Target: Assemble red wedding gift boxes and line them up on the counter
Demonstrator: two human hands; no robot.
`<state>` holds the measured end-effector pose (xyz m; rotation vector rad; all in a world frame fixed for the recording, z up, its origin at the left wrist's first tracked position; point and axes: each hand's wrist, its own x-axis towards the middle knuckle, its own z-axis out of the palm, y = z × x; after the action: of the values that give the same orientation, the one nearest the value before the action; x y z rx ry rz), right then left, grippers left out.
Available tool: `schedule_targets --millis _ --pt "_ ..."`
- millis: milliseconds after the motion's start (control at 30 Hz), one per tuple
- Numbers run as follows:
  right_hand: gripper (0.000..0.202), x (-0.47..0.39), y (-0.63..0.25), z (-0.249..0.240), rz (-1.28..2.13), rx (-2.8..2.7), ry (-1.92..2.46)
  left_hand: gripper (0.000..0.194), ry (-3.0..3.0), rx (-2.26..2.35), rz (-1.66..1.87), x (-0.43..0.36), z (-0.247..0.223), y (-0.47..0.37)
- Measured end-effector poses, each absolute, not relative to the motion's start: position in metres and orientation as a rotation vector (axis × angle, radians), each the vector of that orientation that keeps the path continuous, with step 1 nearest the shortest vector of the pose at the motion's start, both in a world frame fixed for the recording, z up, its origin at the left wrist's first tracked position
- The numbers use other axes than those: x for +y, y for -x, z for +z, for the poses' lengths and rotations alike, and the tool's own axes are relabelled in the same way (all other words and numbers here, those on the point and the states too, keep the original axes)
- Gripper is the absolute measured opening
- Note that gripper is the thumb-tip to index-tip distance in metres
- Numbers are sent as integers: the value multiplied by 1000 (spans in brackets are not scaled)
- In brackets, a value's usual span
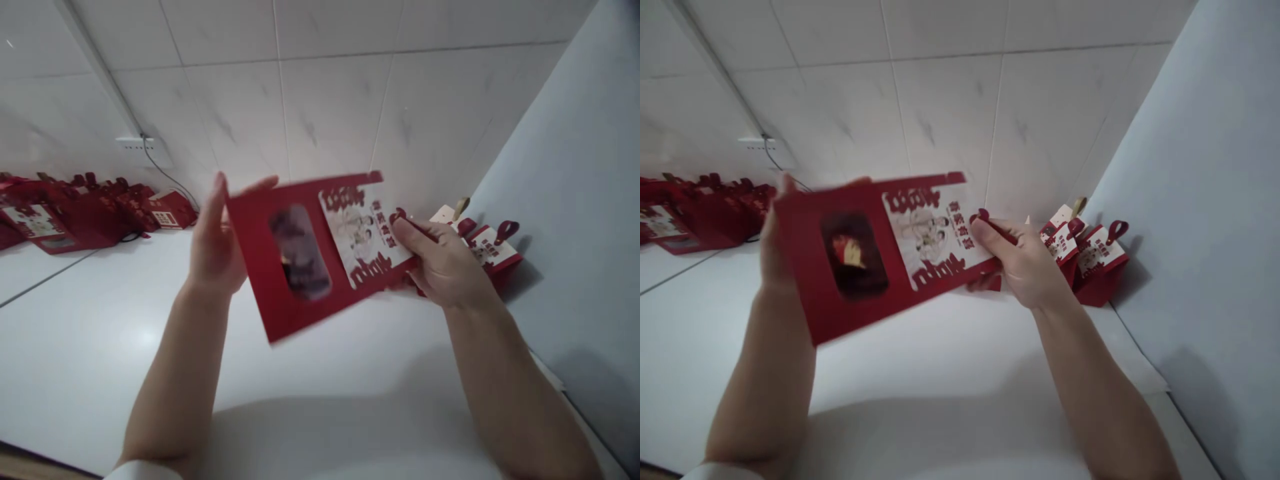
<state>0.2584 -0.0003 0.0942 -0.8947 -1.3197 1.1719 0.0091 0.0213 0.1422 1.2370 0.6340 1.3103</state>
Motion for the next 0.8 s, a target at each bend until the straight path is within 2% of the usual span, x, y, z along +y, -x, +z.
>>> schedule_targets --millis 133,300,433,533,600,800 --pt "38 -5 -256 96 1133 -1418 887 47 -1385 644 1498 15 142 2" --pt "28 -7 -278 108 1357 -2141 887 37 -1449 746 1238 -5 154 1" --pt "29 -7 -293 116 1407 -2458 749 50 -1427 798 1070 -19 164 0" --pt "27 -12 -299 120 1406 -2485 836 61 -1419 791 1004 -25 164 3" --pt "29 -15 -306 121 1324 -2471 952 66 -1449 761 903 -25 162 7" --pt "35 -29 -328 121 711 -2441 1361 66 -1433 732 598 -19 159 6"
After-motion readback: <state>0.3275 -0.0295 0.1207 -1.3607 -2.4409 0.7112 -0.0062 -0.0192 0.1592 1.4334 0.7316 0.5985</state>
